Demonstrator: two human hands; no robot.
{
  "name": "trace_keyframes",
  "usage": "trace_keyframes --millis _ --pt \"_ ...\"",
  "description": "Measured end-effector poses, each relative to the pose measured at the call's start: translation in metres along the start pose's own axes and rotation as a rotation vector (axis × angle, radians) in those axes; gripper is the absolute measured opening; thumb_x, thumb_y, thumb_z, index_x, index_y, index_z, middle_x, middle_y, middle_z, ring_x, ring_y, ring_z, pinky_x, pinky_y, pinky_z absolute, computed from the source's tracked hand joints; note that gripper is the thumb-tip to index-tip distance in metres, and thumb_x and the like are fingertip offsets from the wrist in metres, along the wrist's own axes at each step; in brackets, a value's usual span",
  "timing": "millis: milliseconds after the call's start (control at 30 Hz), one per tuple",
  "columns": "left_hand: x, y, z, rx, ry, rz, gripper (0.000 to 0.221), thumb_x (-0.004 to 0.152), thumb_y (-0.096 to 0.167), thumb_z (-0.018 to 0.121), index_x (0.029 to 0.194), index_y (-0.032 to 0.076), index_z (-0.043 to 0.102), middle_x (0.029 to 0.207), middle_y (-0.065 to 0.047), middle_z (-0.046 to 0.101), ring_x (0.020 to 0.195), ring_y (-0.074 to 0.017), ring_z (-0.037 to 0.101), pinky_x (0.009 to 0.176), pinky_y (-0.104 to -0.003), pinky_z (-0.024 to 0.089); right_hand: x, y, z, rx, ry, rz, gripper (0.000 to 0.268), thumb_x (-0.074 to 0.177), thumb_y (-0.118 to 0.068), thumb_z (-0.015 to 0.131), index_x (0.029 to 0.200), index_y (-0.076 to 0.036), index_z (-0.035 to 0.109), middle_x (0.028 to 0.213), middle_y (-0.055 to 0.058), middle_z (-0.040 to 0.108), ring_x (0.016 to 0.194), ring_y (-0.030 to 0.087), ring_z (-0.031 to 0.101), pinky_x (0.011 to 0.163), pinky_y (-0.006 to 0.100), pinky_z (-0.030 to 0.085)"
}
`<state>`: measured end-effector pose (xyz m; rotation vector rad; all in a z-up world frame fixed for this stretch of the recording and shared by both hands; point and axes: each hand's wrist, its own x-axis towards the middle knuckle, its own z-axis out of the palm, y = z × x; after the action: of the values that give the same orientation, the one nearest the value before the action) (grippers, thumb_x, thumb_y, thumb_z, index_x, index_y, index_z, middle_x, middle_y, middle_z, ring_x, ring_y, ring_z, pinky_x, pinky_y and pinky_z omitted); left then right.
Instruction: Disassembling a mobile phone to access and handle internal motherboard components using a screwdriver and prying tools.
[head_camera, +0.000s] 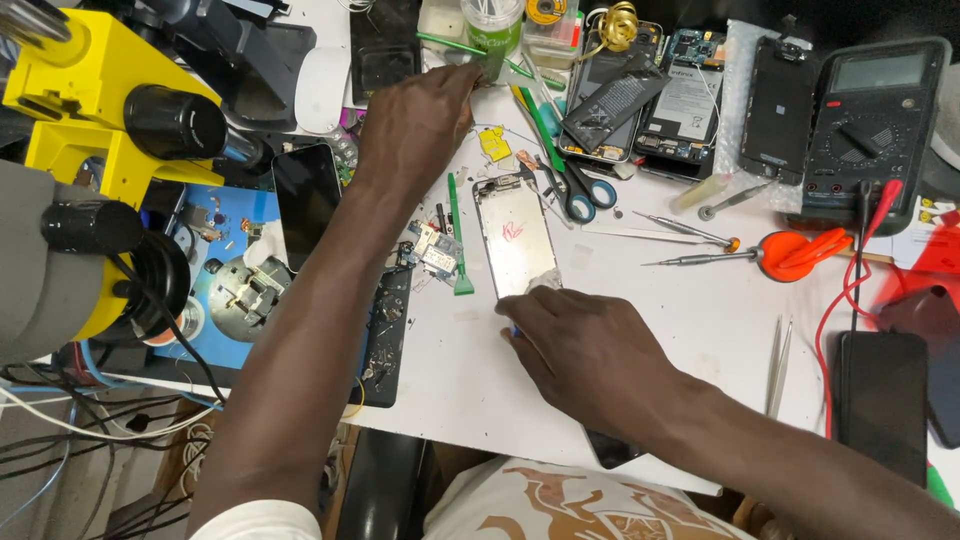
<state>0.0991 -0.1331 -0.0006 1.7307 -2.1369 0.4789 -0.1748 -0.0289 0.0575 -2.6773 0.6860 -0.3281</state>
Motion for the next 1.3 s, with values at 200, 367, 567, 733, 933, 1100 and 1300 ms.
trace_keyframes --millis 200,367,567,733,933,1100,1300 --pt "-0.003 0.007 -0.004 -0.039 -0.024 -0.01 0.041 0.091 0.006 0.074 0.132 0.005 0.067 0.114 -0.016 0.076 0.087 -0.0277 0.076 0.067 -0.042 0.066 -0.042 -0.005 -0.014 0.157 0.147 -0.075 0.016 0.098 -0.009 0.057 0.112 -0.004 0.065 0.096 0.012 0.073 0.078 0.032 0.07 0.072 0.042 0.058" --pt "-0.012 0.035 -0.023 -0.114 -0.265 -0.02 0.064 0.094 0.025 0.071 0.15 0.004 0.049 0.155 -0.025 0.043 0.143 -0.0412 0.037 0.117 -0.057 0.024 -0.093 -0.007 -0.022 0.286 0.116 0.111 0.016 0.099 -0.018 0.057 0.107 -0.007 0.066 0.093 0.008 0.076 0.074 0.028 0.073 0.061 0.039 0.054" --pt "-0.058 0.129 -0.087 -0.528 -0.384 0.145 0.055 0.09 0.029 0.073 0.139 0.01 0.054 0.141 -0.015 0.06 0.121 -0.0378 0.059 0.091 -0.053 0.05 -0.156 0.014 -0.012 0.178 0.135 0.346 0.007 0.094 -0.017 0.066 0.1 -0.013 0.068 0.087 0.002 0.067 0.065 0.021 0.065 0.055 0.035 0.046" --pt "-0.115 0.201 -0.099 -0.549 -0.343 0.282 0.088 0.076 0.056 0.083 0.144 0.009 0.051 0.147 -0.019 0.05 0.138 -0.0393 0.044 0.112 -0.053 0.035 -0.181 0.026 0.002 0.114 0.055 0.402 0.021 0.091 -0.031 0.072 0.104 -0.015 0.066 0.097 0.0 0.065 0.065 0.024 0.067 0.054 0.039 0.048" --pt "-0.14 0.231 -0.089 -0.478 -0.348 0.165 0.119 0.065 0.075 0.086 0.149 0.004 0.039 0.161 -0.025 0.031 0.151 -0.0461 0.023 0.124 -0.058 0.018 -0.189 0.026 0.017 0.017 0.006 0.338 0.033 0.093 -0.032 0.069 0.119 -0.013 0.064 0.113 0.004 0.06 0.077 0.026 0.068 0.048 0.044 0.053" --pt "-0.144 0.234 -0.08 -0.463 -0.343 0.149 0.12 0.064 0.078 0.084 0.148 0.005 0.041 0.161 -0.022 0.03 0.153 -0.045 0.02 0.124 -0.057 0.016 -0.195 0.028 0.029 -0.036 0.089 0.257 0.03 0.095 -0.021 0.065 0.123 -0.013 0.063 0.113 0.005 0.06 0.075 0.025 0.067 0.045 0.042 0.051" --pt "-0.145 0.233 -0.081 -0.462 -0.334 0.176 0.116 0.068 0.086 0.072 0.15 0.01 0.042 0.164 -0.021 0.027 0.153 -0.0435 0.017 0.124 -0.058 0.013 -0.196 0.028 0.027 0.091 0.206 0.199 0.025 0.092 -0.011 0.066 0.117 -0.011 0.065 0.112 0.006 0.064 0.067 0.019 0.063 0.048 0.033 0.046"
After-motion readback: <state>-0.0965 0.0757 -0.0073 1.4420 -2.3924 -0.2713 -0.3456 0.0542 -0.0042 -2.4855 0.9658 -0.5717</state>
